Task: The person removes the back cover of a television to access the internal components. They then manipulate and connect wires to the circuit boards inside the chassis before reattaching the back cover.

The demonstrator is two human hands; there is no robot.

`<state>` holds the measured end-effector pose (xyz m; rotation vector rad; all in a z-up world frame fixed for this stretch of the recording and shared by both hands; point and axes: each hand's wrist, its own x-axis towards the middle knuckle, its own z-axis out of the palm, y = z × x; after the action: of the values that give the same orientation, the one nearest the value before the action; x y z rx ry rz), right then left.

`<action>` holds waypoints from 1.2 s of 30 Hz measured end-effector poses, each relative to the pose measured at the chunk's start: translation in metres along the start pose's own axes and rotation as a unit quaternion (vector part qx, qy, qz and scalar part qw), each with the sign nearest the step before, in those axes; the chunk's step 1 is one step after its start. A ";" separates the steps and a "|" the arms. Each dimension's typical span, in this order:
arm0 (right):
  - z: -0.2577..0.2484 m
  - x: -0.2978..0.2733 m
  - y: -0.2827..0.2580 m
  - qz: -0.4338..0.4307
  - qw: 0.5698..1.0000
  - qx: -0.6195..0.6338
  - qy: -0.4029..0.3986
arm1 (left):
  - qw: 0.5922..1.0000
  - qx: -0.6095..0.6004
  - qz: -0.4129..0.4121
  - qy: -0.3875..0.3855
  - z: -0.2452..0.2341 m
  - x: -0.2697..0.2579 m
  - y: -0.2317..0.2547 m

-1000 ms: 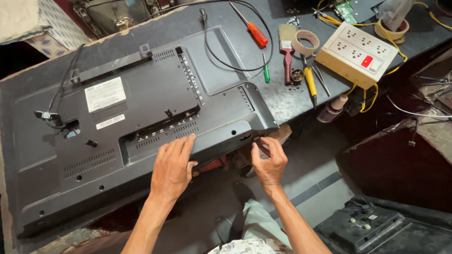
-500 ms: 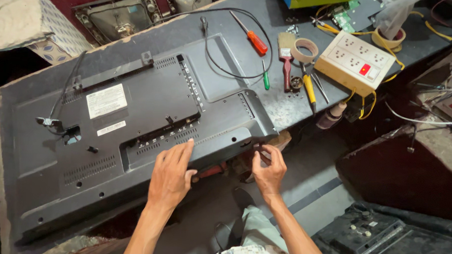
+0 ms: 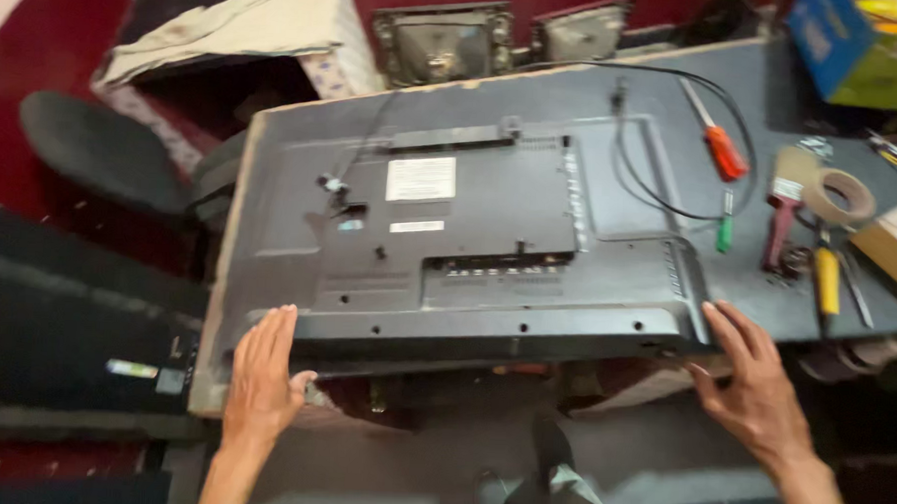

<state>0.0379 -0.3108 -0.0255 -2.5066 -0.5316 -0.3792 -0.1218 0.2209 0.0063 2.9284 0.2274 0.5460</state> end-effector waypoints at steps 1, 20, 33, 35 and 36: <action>-0.002 0.006 0.001 0.000 0.999 -0.004 -0.036 | 1.000 0.001 -0.002 -0.004 -0.003 -0.001 -0.014; 0.011 0.042 0.002 -0.057 0.986 -0.028 -0.156 | 0.995 -0.091 0.030 0.027 0.016 0.003 -0.090; 0.000 0.045 -0.009 -0.040 0.982 0.017 -0.186 | 0.986 -0.150 -0.070 0.006 0.035 -0.002 -0.092; -0.001 0.046 -0.008 -0.038 0.981 0.021 -0.191 | 0.985 -0.155 -0.077 -0.001 0.036 0.002 -0.096; -0.002 0.045 -0.009 -0.042 0.980 0.015 -0.194 | 0.984 -0.158 -0.081 -0.005 0.037 0.004 -0.098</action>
<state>0.0730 -0.2918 -0.0037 -2.5421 -0.7885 0.0924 -0.1167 0.3131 -0.0438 2.5771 0.3405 0.4916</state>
